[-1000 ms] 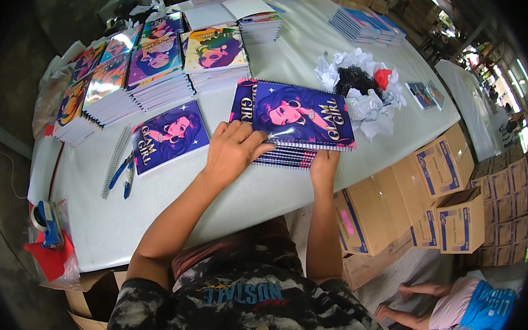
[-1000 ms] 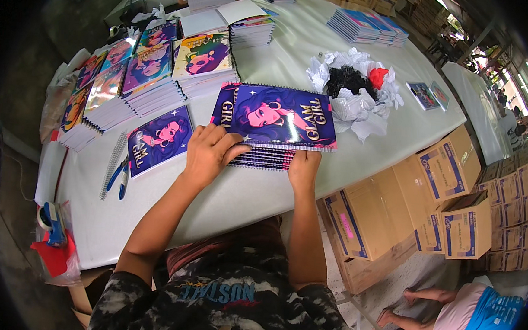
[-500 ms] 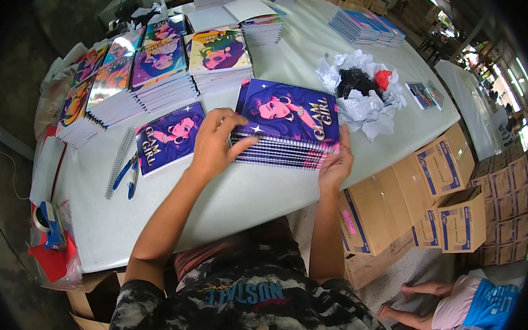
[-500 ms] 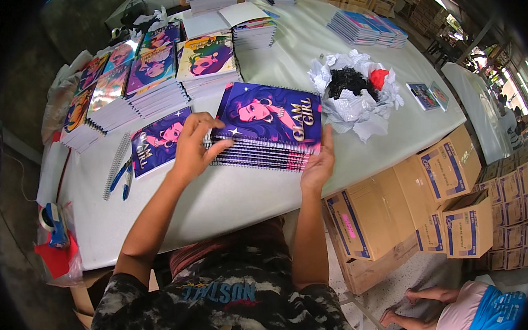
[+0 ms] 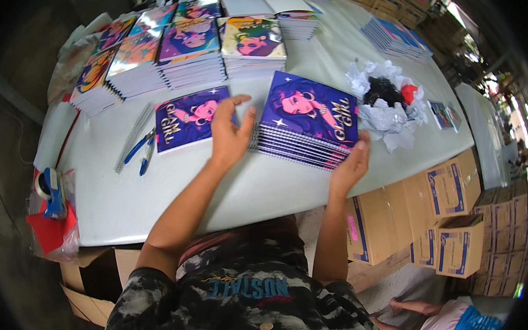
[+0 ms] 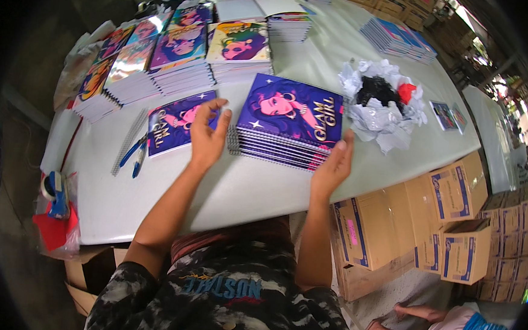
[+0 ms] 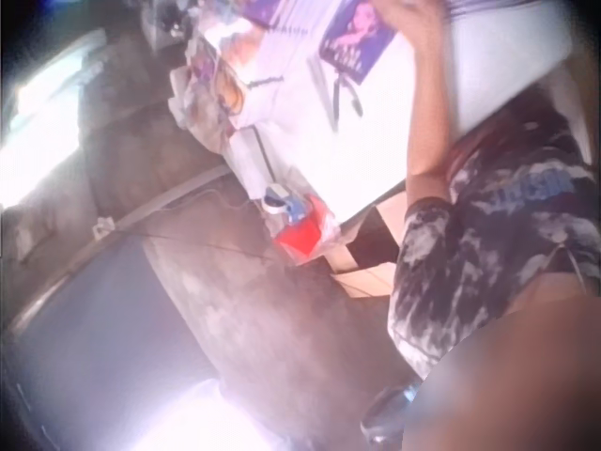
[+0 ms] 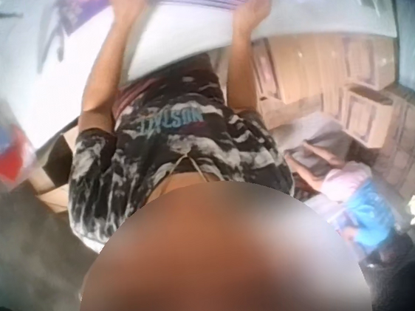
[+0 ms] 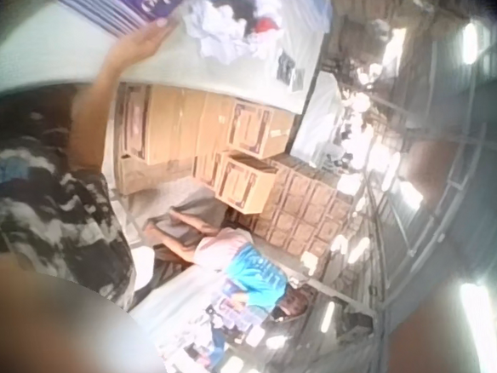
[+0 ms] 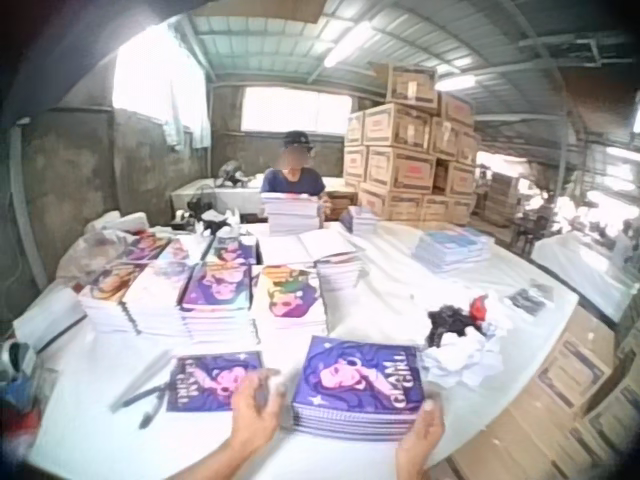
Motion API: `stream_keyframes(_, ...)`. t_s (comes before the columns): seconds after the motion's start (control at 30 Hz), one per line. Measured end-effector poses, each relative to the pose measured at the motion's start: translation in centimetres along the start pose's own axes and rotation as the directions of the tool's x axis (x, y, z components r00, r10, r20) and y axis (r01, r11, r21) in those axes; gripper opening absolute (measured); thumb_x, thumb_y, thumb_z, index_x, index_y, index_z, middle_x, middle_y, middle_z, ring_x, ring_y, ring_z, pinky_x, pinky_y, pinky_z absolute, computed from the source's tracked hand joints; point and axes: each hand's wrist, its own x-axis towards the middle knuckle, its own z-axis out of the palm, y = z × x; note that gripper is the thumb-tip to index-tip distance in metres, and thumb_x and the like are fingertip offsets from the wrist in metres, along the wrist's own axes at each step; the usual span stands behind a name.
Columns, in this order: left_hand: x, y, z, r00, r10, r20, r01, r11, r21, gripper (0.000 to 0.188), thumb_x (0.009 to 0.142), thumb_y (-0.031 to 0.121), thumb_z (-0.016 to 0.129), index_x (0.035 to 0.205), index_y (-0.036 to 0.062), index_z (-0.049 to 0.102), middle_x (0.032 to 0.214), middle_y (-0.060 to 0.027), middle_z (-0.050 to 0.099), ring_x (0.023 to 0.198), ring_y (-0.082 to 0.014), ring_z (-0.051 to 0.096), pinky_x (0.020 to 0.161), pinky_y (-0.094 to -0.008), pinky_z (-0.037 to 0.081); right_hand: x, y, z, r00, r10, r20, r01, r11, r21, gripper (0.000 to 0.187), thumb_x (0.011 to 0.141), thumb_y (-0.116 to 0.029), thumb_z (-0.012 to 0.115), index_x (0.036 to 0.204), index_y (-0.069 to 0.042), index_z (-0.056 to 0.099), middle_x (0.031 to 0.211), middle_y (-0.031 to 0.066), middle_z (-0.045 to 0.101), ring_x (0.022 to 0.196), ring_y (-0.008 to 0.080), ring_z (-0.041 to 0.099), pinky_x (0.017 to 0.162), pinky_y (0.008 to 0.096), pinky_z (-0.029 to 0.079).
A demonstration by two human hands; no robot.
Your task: The person assembles spiral-bound notebooks by inserting metal rings into punched holes and closing them with pliers. They then place the finished notebooks into clear plastic sleeves. The work is performed at a white table in a room with stacked boxes and other supplies.
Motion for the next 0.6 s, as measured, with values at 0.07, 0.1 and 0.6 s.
stream_keyframes(0.07,1.7,-0.6,-3.7,0.974,0.018,0.224,-0.082,0.956,0.283,0.032,0.081,0.019,0.062,0.108,0.0015,0.057,0.107,-0.0155,0.06,0.1,-0.029,0.055,0.087,-0.036,0.042,-0.5,-0.4,-1.2,0.995,-0.096,-0.025,0.096,0.995,-0.016,0.041,0.097,-0.02,0.038,0.126,0.008,0.044,0.127,0.0179,0.049,0.114,0.0231,0.047,0.097,0.033,0.033)
stream_keyframes(0.1,2.0,-1.4,-5.5,0.931,-0.023,0.364,-0.144,0.894,0.424,0.036,0.079,0.019,0.063,0.11,0.0017,0.056,0.11,-0.0177,0.058,0.104,-0.033,0.053,0.09,-0.0394,0.042,-0.8,-0.8,-1.8,0.988,-0.148,-0.041,0.148,0.989,-0.003,0.042,0.096,-0.02,0.039,0.127,0.008,0.042,0.129,0.0181,0.047,0.117,0.0248,0.045,0.099,0.0346,0.031)
stream_keyframes(0.6,-2.3,4.6,-14.0,0.937,-0.237,-0.257,0.159,0.944,-0.289,0.025,0.095,0.02,0.045,0.11,0.0004,0.048,0.095,-0.0047,0.055,0.081,-0.0096,0.049,0.073,-0.0253,0.041,-11.2,-9.3,4.2,0.314,0.381,0.87,-0.924,0.334,0.187,0.046,0.089,-0.019,0.054,0.129,-0.001,0.041,0.126,0.0133,0.05,0.117,0.0244,0.048,0.098,0.0369,0.037)
